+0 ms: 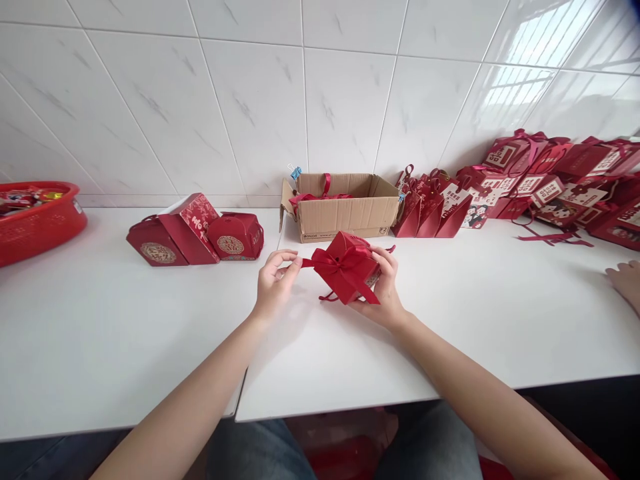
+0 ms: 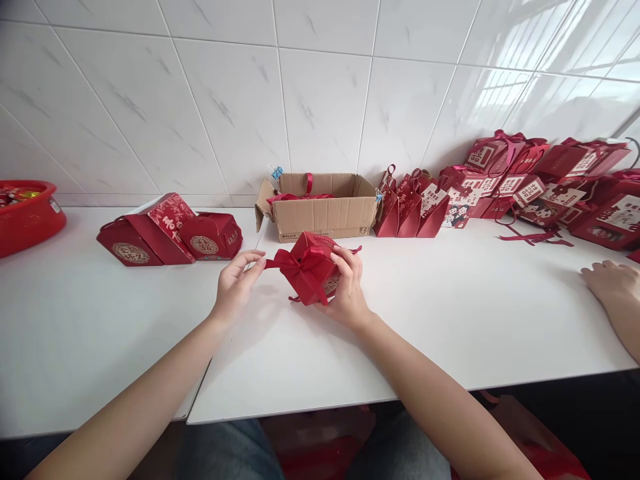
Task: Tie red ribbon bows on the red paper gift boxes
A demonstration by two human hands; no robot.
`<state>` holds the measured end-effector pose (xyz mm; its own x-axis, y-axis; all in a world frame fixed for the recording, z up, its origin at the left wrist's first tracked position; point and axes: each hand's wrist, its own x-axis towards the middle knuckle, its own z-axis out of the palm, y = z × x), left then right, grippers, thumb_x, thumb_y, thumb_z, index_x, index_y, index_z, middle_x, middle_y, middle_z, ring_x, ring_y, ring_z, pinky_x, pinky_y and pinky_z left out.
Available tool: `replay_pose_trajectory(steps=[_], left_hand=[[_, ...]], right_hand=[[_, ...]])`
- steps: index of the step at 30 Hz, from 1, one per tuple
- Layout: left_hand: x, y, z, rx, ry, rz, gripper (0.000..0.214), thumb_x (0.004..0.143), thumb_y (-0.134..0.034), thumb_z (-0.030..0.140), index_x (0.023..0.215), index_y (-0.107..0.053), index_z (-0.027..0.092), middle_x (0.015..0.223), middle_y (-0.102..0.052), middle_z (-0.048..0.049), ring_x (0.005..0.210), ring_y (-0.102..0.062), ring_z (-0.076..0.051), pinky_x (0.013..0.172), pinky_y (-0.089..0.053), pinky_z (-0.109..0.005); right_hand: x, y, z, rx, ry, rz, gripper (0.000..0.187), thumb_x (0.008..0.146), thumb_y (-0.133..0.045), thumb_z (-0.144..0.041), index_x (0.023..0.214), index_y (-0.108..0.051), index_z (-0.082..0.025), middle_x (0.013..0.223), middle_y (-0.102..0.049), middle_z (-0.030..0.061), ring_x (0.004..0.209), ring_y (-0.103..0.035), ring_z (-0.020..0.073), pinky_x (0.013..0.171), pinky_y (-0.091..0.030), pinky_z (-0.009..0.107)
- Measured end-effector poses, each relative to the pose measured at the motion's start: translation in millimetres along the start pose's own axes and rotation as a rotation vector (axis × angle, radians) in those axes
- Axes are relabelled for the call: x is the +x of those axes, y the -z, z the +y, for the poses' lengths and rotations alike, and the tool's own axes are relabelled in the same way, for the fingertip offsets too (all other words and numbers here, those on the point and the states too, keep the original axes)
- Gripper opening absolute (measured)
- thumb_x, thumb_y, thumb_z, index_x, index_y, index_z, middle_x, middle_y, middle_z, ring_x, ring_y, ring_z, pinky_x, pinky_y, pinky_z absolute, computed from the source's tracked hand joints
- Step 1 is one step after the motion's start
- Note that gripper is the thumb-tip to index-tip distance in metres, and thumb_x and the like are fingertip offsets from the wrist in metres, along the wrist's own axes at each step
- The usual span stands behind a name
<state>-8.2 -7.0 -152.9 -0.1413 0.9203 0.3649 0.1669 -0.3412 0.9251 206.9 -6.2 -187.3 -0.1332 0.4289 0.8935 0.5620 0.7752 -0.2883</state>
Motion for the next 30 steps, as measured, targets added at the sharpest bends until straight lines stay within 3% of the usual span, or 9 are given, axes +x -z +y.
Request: replay_pose_trajectory(steps=[5, 13, 16, 19, 24, 27, 30], left_hand=[[3, 1.9, -2, -0.007, -0.077, 0.041, 0.022, 0.080, -0.064, 0.041, 0.084, -0.063, 0.019, 0.104, -0.058, -0.0043, 0.100, -0.056, -0.017, 0.078, -0.044, -0.025], [5, 3.1, -3, -0.110, -0.033, 0.081, 0.033, 0.086, -0.051, 0.048, 0.076, -0.060, 0.019, 0.099, -0.062, -0.0052, 0.096, -0.055, -0.018, 0.076, -0.042, -0.027], [4, 4.1, -2, -0.099, -0.045, 0.058, 0.031, 0.085, -0.053, 0.048, 0.074, -0.060, 0.019, 0.093, -0.062, -0.0044, 0.093, -0.054, -0.018, 0.077, -0.041, -0.028], [-1, 3.3, 3, -0.064, -0.034, -0.123, 0.032, 0.085, -0.055, 0.047, 0.074, -0.063, 0.018, 0.083, -0.060, -0.0037, 0.086, -0.054, -0.017, 0.078, -0.041, -0.029], [-15, -5.0, 14, -0.177, 0.140, -0.694, 0.027, 0.083, -0.060, 0.042, 0.076, -0.066, 0.017, 0.078, -0.059, -0.0033, 0.076, -0.056, -0.017, 0.076, -0.044, -0.031], [-21, -9.7, 16, -0.176, 0.197, -0.822, 0.021, 0.079, -0.066, 0.038, 0.076, -0.070, 0.018, 0.081, -0.063, -0.0045, 0.079, -0.059, -0.018, 0.078, -0.046, -0.033], [-24, -11.0, 15, -0.066, 0.143, -0.880, 0.021, 0.080, -0.064, 0.038, 0.074, -0.073, 0.020, 0.078, -0.065, -0.0053, 0.077, -0.059, -0.019, 0.076, -0.046, -0.033]], right_hand=[[1, 0, -3, 0.035, 0.020, -0.026, 0.094, 0.066, -0.075, -0.038, 0.140, -0.017, -0.031, 0.131, -0.031, 0.0138, 0.123, -0.038, 0.0336, 0.097, -0.042, 0.058], [4, 1, -2, 0.012, -0.034, 0.069, 0.091, 0.066, -0.071, -0.029, 0.138, -0.017, -0.031, 0.132, -0.033, 0.0128, 0.128, -0.035, 0.0327, 0.099, -0.040, 0.059], [3, 0, 0, 0.022, -0.041, 0.090, 0.092, 0.064, -0.072, -0.029, 0.138, -0.018, -0.031, 0.132, -0.033, 0.0124, 0.128, -0.034, 0.0324, 0.100, -0.040, 0.059], [2, -1, 1, 0.021, -0.059, 0.101, 0.093, 0.063, -0.072, -0.028, 0.138, -0.019, -0.031, 0.132, -0.032, 0.0120, 0.128, -0.034, 0.0319, 0.100, -0.040, 0.059], [2, -2, 2, -0.010, -0.093, 0.141, 0.094, 0.061, -0.072, -0.027, 0.138, -0.018, -0.030, 0.131, -0.031, 0.0120, 0.126, -0.035, 0.0325, 0.100, -0.040, 0.058], [1, -3, 5, -0.009, -0.117, 0.157, 0.095, 0.060, -0.072, -0.027, 0.137, -0.016, -0.030, 0.129, -0.031, 0.0117, 0.124, -0.037, 0.0329, 0.099, -0.039, 0.057], [3, -2, 8, -0.027, -0.199, 0.189, 0.093, 0.059, -0.074, -0.030, 0.134, -0.020, -0.029, 0.126, -0.032, 0.0109, 0.119, -0.040, 0.0325, 0.099, -0.038, 0.057]])
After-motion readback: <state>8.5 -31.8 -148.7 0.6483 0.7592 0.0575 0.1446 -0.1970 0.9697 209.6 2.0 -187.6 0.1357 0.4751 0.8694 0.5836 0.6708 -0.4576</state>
